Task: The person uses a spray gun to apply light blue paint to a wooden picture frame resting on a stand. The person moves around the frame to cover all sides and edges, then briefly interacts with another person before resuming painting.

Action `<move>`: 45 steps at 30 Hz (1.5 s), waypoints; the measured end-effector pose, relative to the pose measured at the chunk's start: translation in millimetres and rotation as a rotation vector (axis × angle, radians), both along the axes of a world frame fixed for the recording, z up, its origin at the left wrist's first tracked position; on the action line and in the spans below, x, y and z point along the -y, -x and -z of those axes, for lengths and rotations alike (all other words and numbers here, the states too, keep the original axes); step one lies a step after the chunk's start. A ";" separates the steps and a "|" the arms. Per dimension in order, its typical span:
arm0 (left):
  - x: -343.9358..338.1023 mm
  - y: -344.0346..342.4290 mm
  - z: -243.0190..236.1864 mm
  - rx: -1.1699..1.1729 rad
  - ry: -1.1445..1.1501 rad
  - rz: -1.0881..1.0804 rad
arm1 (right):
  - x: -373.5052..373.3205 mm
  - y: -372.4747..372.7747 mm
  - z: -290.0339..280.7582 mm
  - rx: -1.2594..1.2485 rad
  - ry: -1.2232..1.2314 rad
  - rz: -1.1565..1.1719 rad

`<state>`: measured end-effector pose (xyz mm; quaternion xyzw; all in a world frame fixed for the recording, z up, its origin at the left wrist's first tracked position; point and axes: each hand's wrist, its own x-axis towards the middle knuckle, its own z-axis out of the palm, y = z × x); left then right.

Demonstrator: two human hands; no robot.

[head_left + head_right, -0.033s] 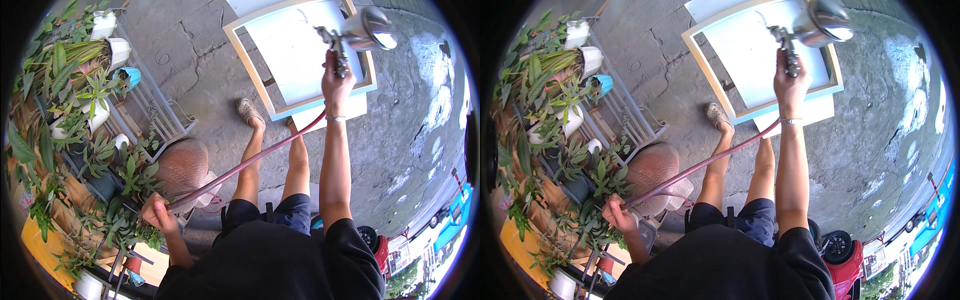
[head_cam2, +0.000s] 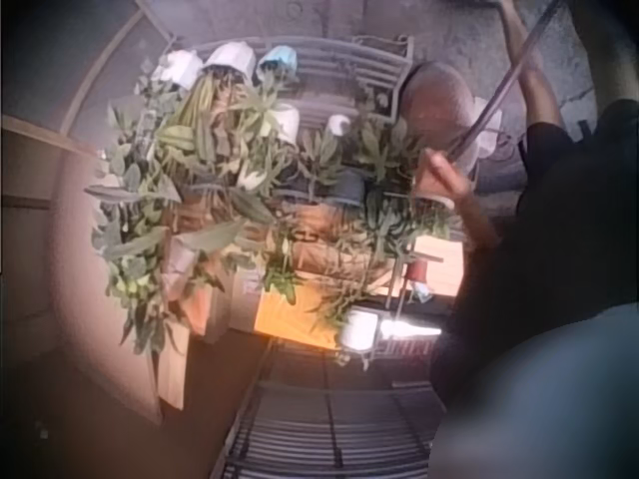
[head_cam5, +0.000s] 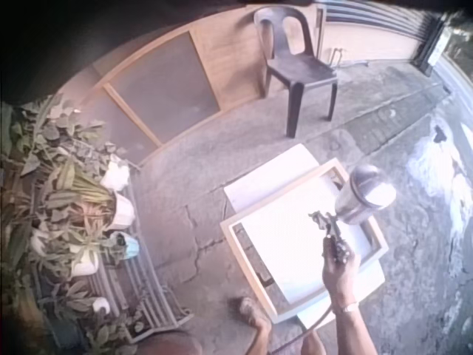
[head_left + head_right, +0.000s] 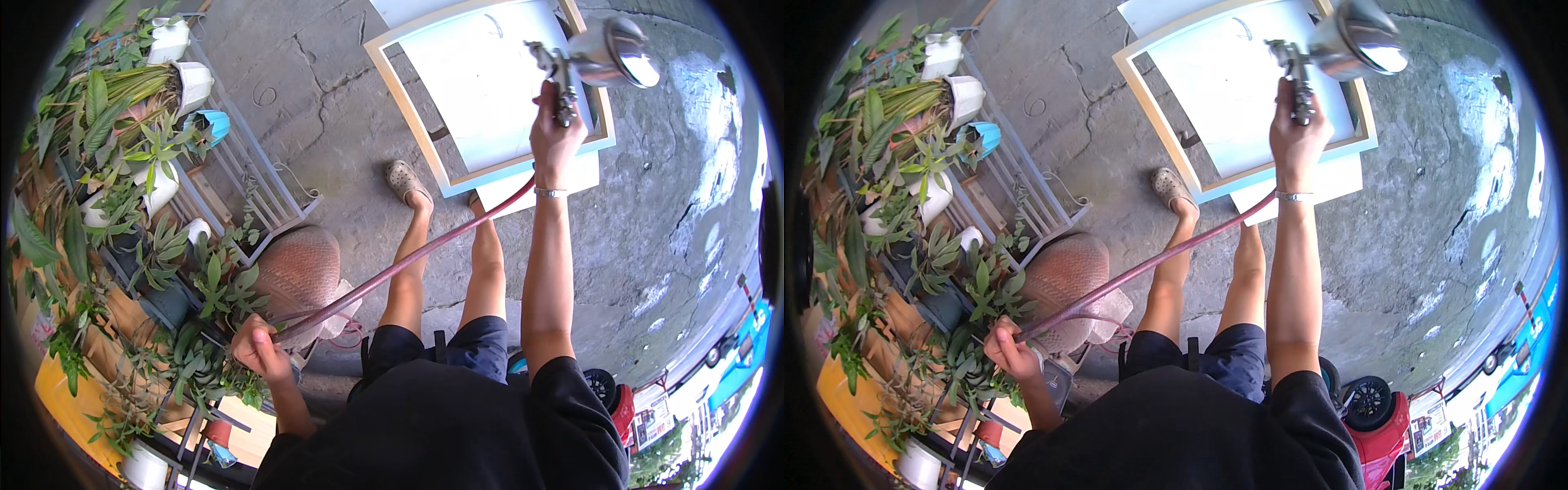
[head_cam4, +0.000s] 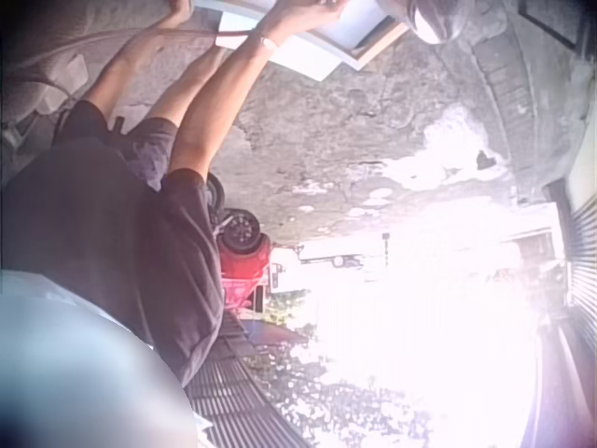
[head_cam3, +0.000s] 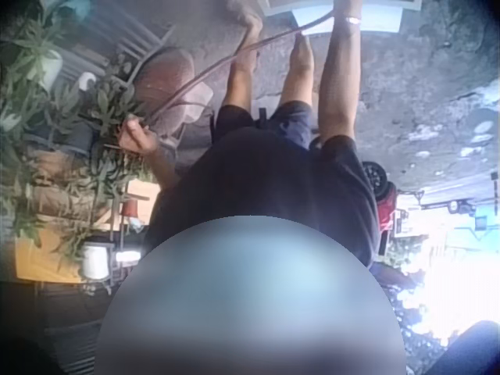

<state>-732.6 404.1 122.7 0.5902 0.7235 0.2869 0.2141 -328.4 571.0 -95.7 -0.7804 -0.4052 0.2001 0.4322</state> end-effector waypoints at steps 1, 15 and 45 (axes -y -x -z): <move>-0.4 0.0 -0.3 0.002 0.010 -0.006 | -1.5 -2.9 -2.1 0.054 -0.011 0.024; -1.7 35.9 3.8 0.118 -0.074 -0.176 | 42.4 84.2 3.7 -0.254 0.062 -0.321; -27.8 -82.2 21.6 0.196 0.088 0.024 | -53.1 -112.4 31.4 0.061 0.006 0.107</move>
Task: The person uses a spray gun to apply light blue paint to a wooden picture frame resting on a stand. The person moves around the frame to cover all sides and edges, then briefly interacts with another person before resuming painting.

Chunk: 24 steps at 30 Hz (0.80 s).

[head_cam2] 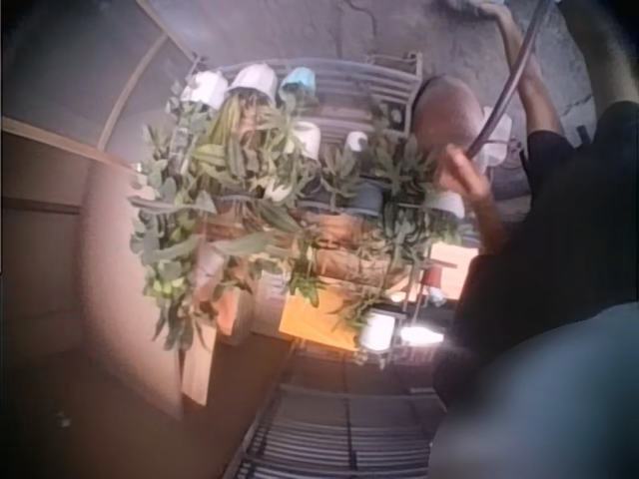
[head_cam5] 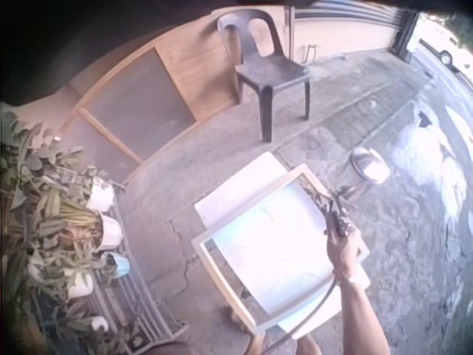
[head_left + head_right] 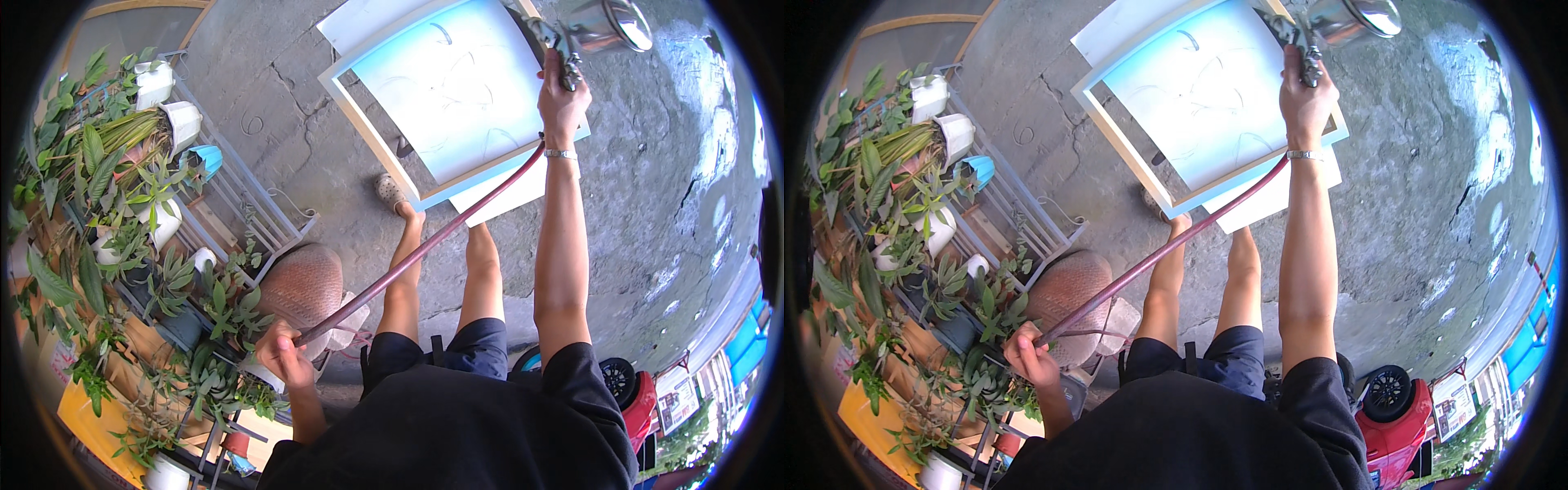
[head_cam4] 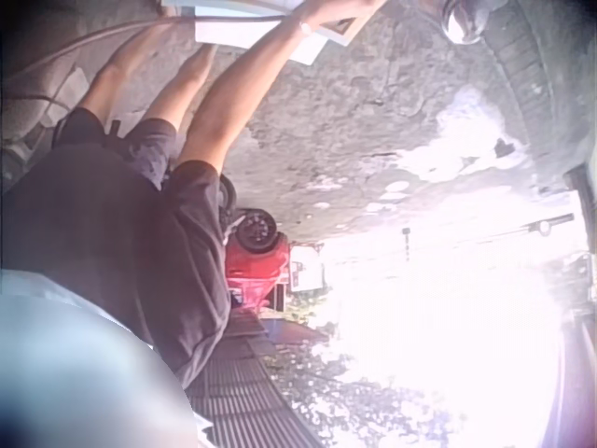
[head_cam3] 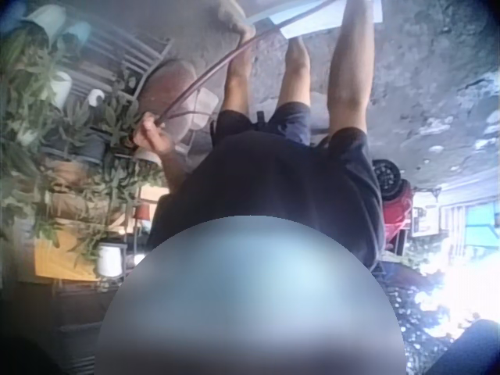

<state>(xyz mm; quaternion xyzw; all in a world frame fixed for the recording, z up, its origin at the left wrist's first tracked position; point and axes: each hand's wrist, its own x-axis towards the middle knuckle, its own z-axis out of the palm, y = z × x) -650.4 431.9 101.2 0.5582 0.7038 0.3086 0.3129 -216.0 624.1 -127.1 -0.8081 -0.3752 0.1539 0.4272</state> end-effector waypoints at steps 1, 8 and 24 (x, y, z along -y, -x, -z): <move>-1.0 -1.5 0.6 0.010 -0.005 0.016 | 0.6 -2.8 0.9 -0.038 -0.051 0.034; -1.6 10.5 2.0 -0.050 -0.028 -0.109 | 10.6 9.5 4.1 -0.094 -0.113 0.110; -10.7 28.3 3.3 -0.034 -0.026 -0.033 | 42.9 64.0 -16.7 -0.098 0.120 -0.337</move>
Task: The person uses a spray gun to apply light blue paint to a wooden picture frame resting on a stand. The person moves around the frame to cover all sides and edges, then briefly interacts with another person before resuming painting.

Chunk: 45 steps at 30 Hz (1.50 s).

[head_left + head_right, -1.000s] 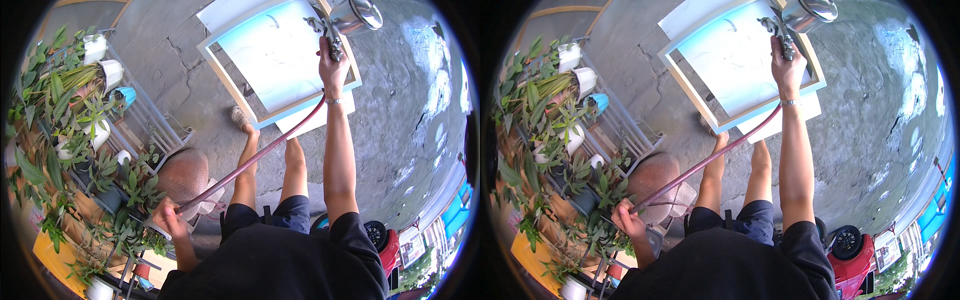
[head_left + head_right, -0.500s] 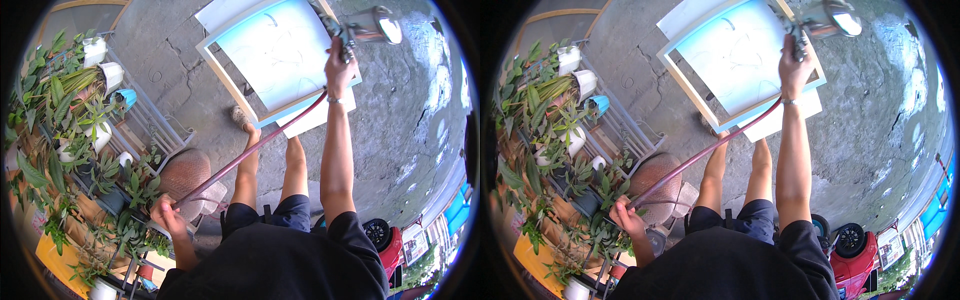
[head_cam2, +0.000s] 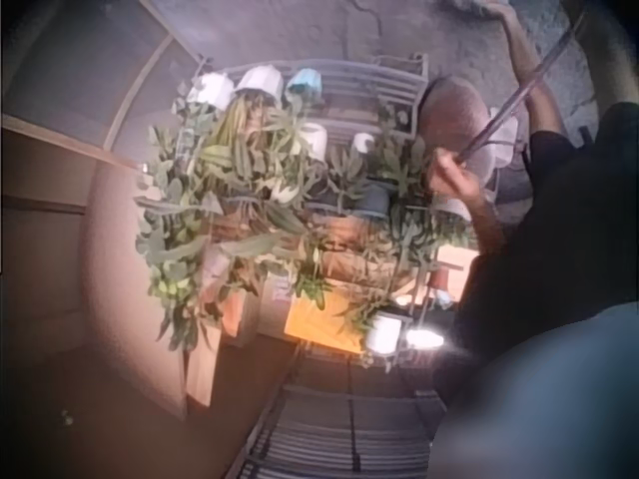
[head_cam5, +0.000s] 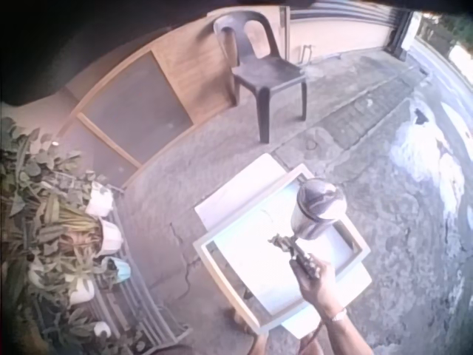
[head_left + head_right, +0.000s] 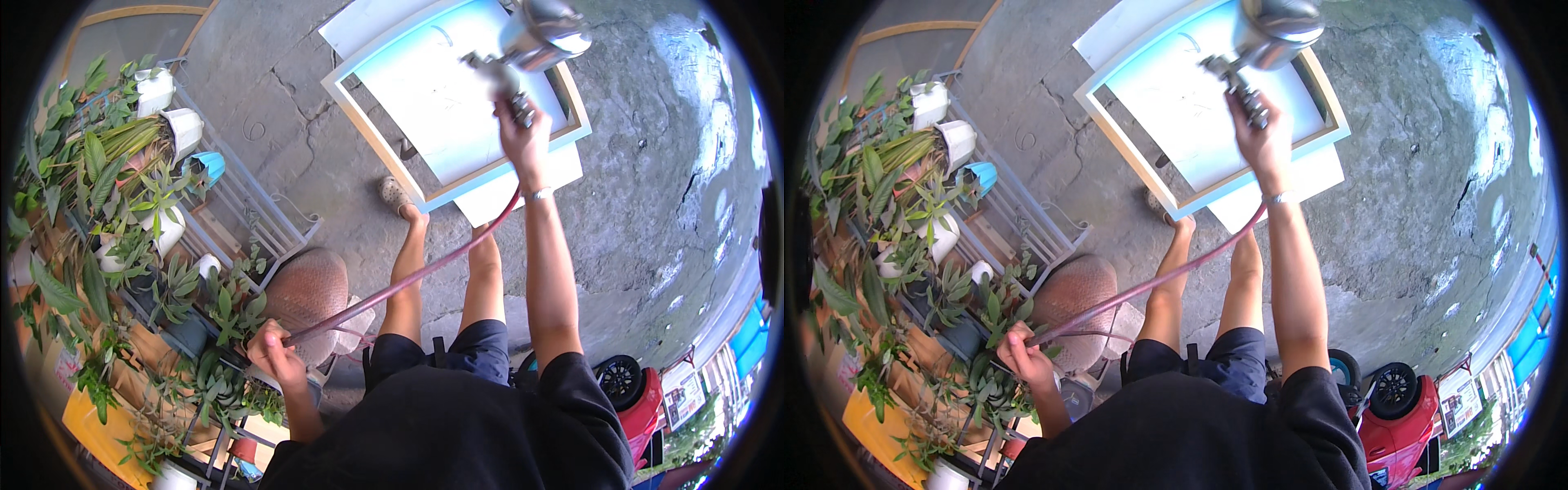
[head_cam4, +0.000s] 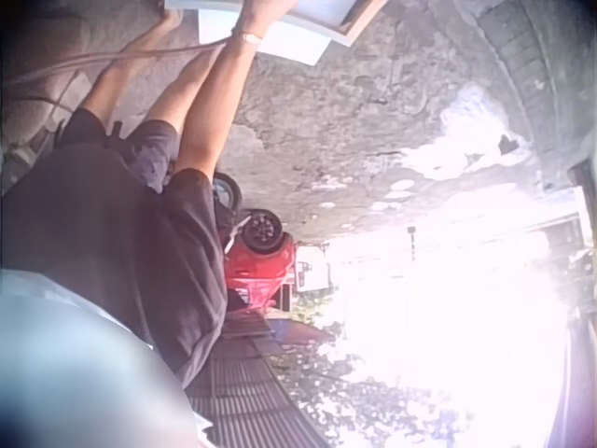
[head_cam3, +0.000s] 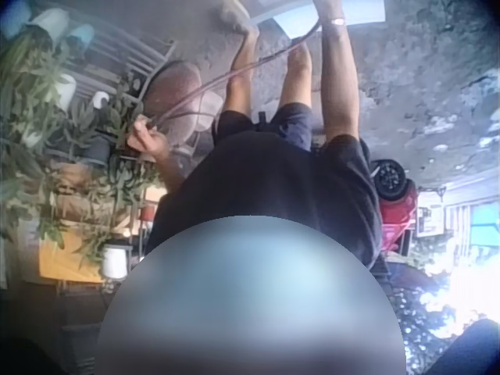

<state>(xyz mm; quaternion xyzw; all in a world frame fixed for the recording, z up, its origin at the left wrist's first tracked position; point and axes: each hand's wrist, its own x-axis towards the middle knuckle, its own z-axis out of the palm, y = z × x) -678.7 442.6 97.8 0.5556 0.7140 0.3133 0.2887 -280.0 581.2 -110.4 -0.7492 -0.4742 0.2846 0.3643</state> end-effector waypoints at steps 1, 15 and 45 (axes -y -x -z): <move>-1.2 -11.4 -1.7 -0.064 0.013 -0.028 | -8.2 -12.6 5.1 0.043 -0.012 0.054; -0.9 8.8 -5.5 0.026 0.014 -0.005 | -30.6 -36.8 8.1 0.089 -0.172 0.436; 7.0 72.5 -18.9 -0.091 -0.022 0.015 | 15.8 98.2 10.0 -0.131 -0.025 0.007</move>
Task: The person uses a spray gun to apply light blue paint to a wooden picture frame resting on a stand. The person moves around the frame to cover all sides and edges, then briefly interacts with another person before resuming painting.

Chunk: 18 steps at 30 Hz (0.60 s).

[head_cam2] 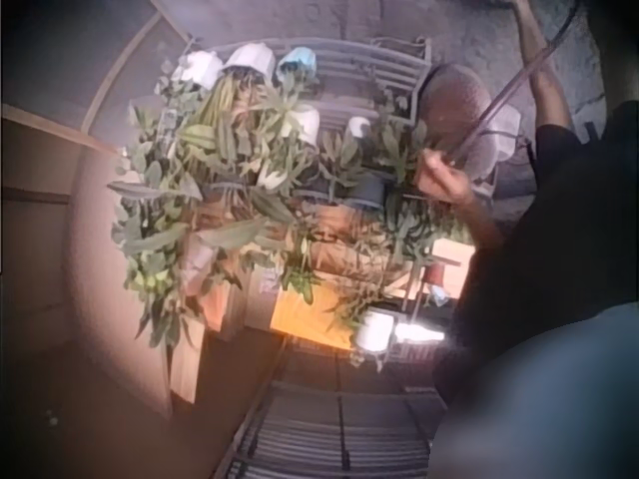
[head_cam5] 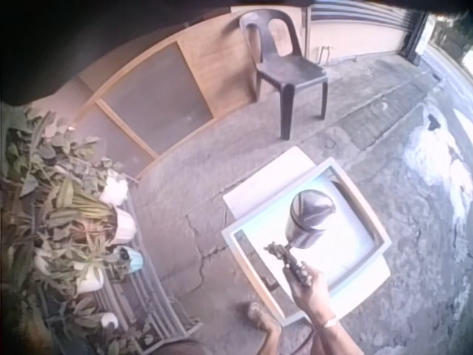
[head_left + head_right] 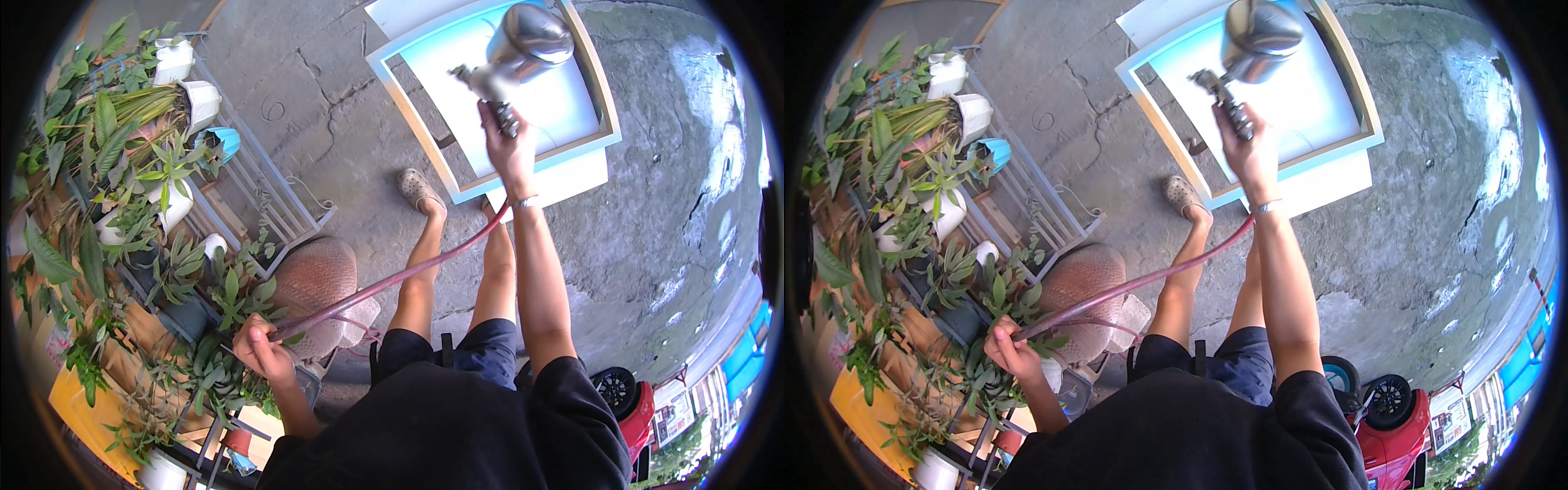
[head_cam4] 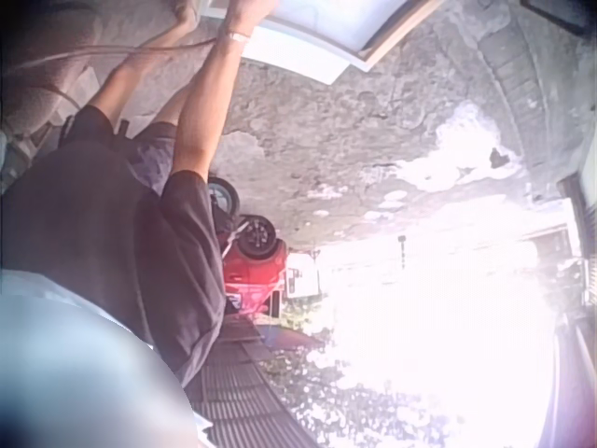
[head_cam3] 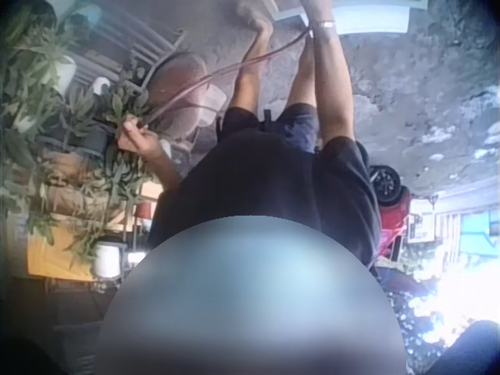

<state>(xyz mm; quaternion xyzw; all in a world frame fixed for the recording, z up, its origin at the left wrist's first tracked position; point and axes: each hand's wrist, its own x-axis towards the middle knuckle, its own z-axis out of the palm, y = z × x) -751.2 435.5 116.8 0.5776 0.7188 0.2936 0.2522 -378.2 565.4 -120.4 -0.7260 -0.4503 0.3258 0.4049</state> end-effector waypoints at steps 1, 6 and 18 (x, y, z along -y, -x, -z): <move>-0.4 -7.9 1.4 -0.018 0.000 0.008 | -7.7 -13.6 5.9 0.048 0.018 0.028; 6.2 -52.0 9.0 0.087 0.068 0.021 | -47.4 -87.8 15.4 0.245 -0.158 0.186; -52.0 -47.8 19.9 0.002 0.139 0.159 | 10.2 -147.6 -130.8 0.003 -0.126 0.423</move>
